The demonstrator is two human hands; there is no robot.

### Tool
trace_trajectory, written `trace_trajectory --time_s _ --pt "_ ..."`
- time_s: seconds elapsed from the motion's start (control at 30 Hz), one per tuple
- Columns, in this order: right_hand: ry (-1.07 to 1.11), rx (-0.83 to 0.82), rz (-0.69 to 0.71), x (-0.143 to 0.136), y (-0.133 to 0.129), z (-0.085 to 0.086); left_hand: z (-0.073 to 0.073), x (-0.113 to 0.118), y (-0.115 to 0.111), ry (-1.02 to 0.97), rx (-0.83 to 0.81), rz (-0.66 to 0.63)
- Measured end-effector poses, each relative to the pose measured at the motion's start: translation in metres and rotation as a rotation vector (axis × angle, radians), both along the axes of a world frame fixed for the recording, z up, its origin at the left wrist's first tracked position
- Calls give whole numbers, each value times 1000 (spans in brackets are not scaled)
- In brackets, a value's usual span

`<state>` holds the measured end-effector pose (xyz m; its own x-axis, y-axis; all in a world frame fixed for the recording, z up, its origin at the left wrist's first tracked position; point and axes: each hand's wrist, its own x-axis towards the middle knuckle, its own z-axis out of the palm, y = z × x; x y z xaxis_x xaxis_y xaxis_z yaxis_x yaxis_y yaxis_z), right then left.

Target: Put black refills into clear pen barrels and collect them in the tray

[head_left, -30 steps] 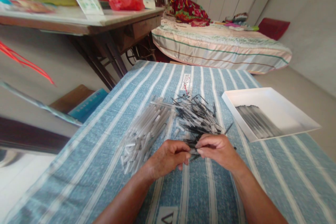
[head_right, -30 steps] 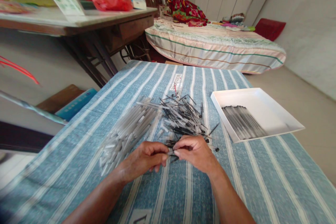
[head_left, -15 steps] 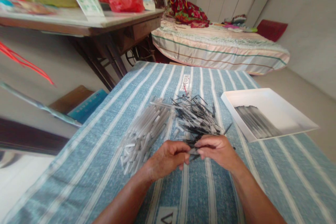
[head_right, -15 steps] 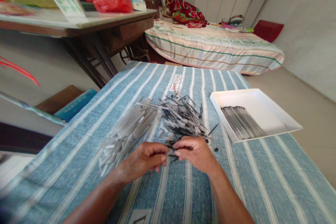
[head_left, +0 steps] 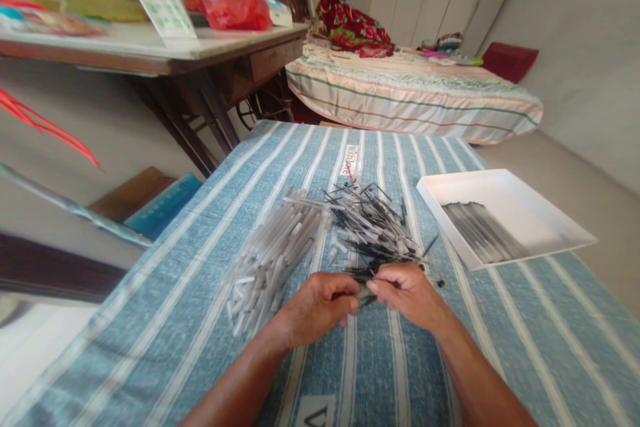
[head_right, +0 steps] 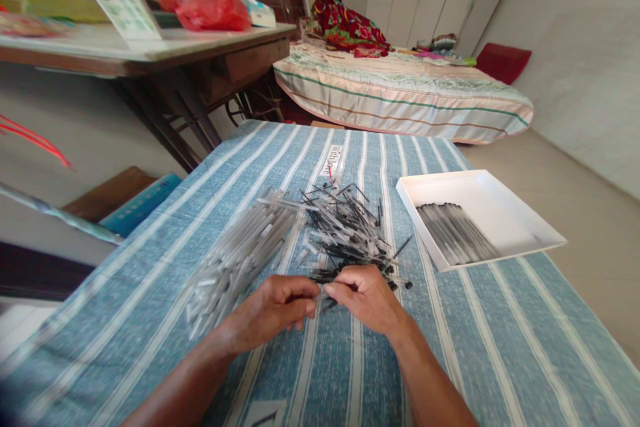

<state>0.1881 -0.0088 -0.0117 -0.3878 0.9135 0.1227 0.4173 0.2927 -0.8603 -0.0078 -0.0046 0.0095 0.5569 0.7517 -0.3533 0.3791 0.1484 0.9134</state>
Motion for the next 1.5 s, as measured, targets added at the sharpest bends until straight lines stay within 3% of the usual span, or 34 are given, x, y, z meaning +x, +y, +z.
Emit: trace_trajectory --time_s 0.3,1.5 --pt "100 -98 -48 1 -1 -4 -9 -3 0 5 42 17" --pt "29 -153 -58 -2 -5 -1 -7 1 -1 23 97 -4"
